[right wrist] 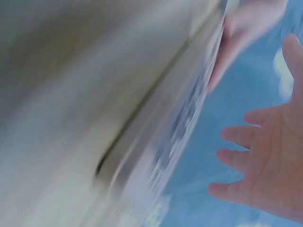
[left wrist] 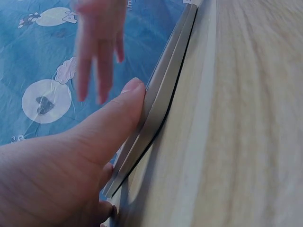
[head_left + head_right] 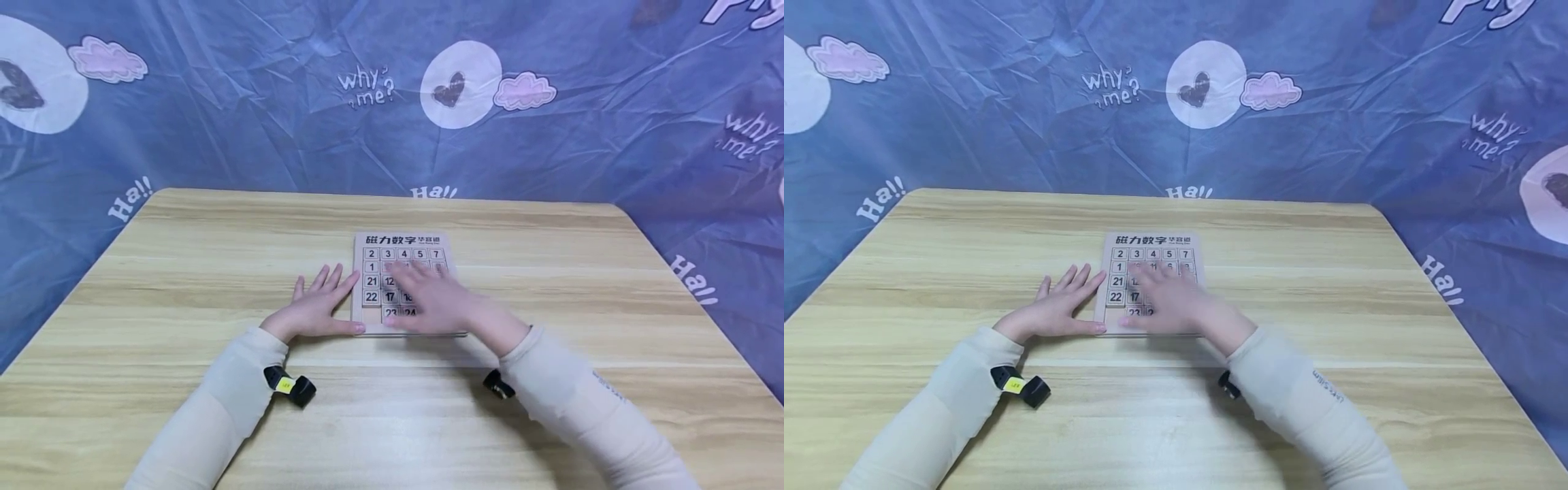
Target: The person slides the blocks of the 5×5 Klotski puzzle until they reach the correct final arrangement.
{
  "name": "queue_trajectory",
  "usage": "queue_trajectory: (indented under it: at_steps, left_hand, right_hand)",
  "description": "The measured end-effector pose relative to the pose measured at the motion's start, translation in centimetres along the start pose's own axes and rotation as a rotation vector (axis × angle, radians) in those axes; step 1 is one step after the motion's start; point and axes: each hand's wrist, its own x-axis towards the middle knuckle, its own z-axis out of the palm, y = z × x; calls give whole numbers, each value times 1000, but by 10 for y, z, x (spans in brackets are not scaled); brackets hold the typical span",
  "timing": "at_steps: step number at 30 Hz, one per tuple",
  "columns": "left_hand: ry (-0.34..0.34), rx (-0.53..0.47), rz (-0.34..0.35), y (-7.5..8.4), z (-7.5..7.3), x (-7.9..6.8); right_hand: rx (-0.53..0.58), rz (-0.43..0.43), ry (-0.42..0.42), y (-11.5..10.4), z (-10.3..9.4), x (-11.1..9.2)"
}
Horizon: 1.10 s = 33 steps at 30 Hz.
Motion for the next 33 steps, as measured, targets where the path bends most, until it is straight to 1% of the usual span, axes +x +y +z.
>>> queue_trajectory:
  at_steps: [3,5,7,10,16,19,21,24,29,33]
  left_hand:
    - [0,-13,3,1,0,2]
    - [-4,-20,2,1,0,1]
    - [-8,-21,1,1,0,1]
    - [-12,-14,0,1,0,1]
    - [-7,-4,-2,0,-1,1]
    - [-10,4,-4,1,-1,2]
    - [-14,8,-3,1,-1,2]
    - [-18,11,-1,3,-2,2]
    - [-12,6,6,2,-3,2]
    - [-17,-2,-11,0,-3,1]
  right_hand:
    - [59,107,34,31,-3,0]
    - [86,168,30,47,-1,0]
    - [107,209,22,57,1,0]
    - [119,237,3,66,5,2]
    - [117,228,-4,69,5,3]
    - [135,217,-7,68,3,-1]
    - [147,200,-2,66,1,-10]
    - [147,156,18,60,0,-28]
    - [111,75,30,44,6,-61]
    - [79,26,39,33,13,-75]
